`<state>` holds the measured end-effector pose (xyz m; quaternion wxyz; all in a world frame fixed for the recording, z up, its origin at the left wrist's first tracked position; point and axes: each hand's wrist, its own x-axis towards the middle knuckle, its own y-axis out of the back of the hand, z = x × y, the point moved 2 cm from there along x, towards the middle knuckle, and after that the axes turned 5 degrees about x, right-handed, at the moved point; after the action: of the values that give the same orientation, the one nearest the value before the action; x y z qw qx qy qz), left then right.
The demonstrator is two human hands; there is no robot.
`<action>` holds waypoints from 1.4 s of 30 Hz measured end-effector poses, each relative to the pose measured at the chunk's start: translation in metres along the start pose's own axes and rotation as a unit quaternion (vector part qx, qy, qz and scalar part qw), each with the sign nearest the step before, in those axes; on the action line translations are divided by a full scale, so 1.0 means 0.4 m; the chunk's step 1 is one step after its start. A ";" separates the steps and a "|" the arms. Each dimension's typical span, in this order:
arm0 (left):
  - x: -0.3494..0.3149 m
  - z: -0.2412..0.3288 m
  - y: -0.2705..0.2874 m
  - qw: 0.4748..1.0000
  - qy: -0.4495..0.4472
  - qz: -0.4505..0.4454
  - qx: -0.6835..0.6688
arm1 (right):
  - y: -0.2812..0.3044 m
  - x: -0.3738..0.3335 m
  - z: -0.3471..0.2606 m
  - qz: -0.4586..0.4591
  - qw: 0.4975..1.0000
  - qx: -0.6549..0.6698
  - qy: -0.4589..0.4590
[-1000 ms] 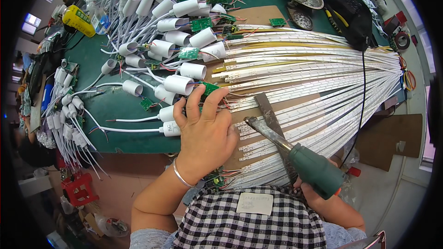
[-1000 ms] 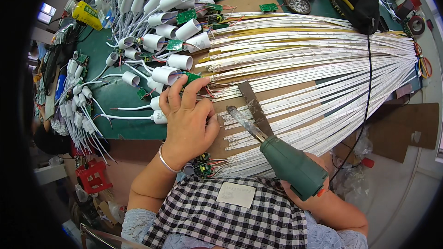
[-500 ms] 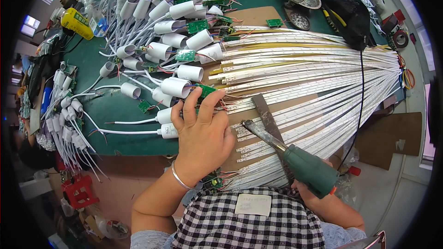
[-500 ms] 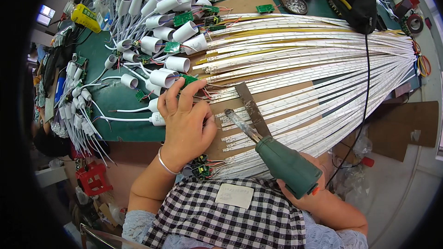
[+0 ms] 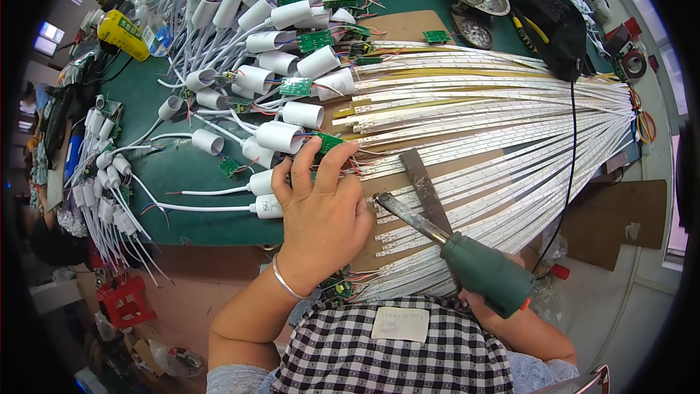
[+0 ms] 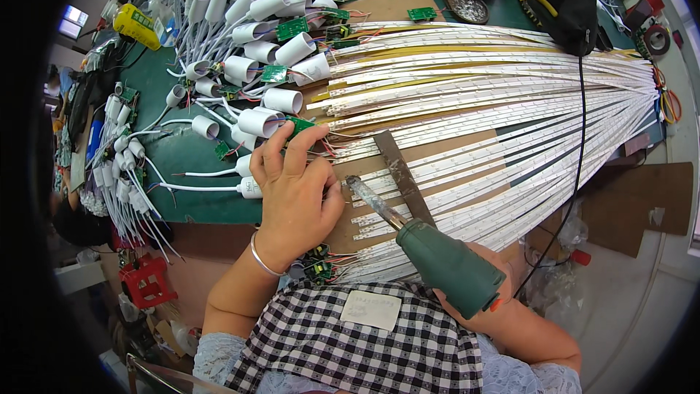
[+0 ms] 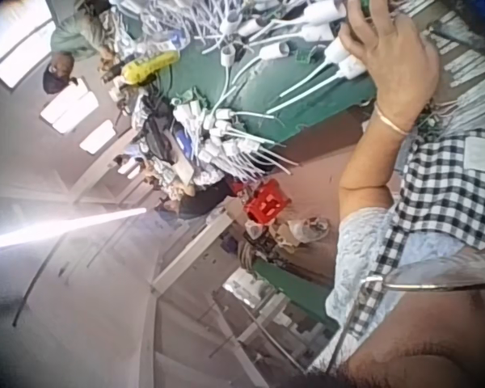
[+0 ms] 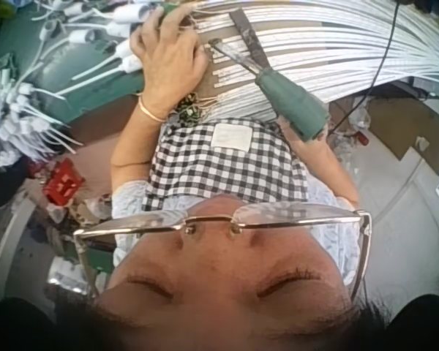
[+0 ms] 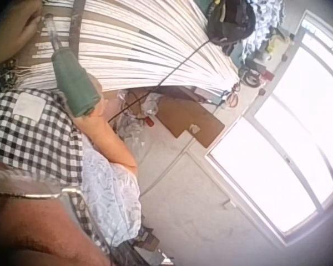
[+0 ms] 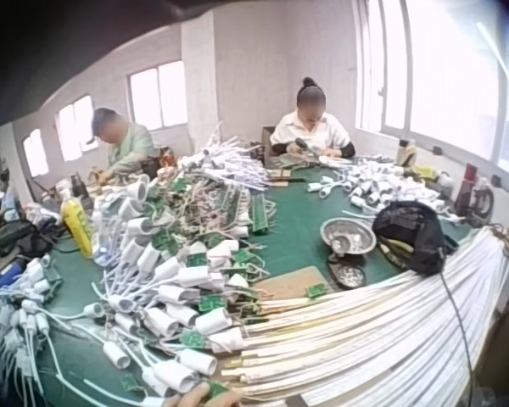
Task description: The person uses a soldering iron to attach wires to small green circuit boards. They repeatedly pick up a board, apply heat to the connection points, and place the finished unit on the table. The workspace is filled with similar components and tools.
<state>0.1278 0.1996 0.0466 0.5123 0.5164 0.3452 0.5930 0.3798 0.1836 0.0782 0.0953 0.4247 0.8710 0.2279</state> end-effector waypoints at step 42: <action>0.001 -0.004 0.001 1.000 0.003 -0.008 -0.010 | 0.001 -0.003 0.010 -0.026 0.999 0.025 0.009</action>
<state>0.1260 0.2001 0.0466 0.5215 0.5065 0.3447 0.5938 0.3823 0.1843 0.0749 0.0826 0.4025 0.8879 0.2070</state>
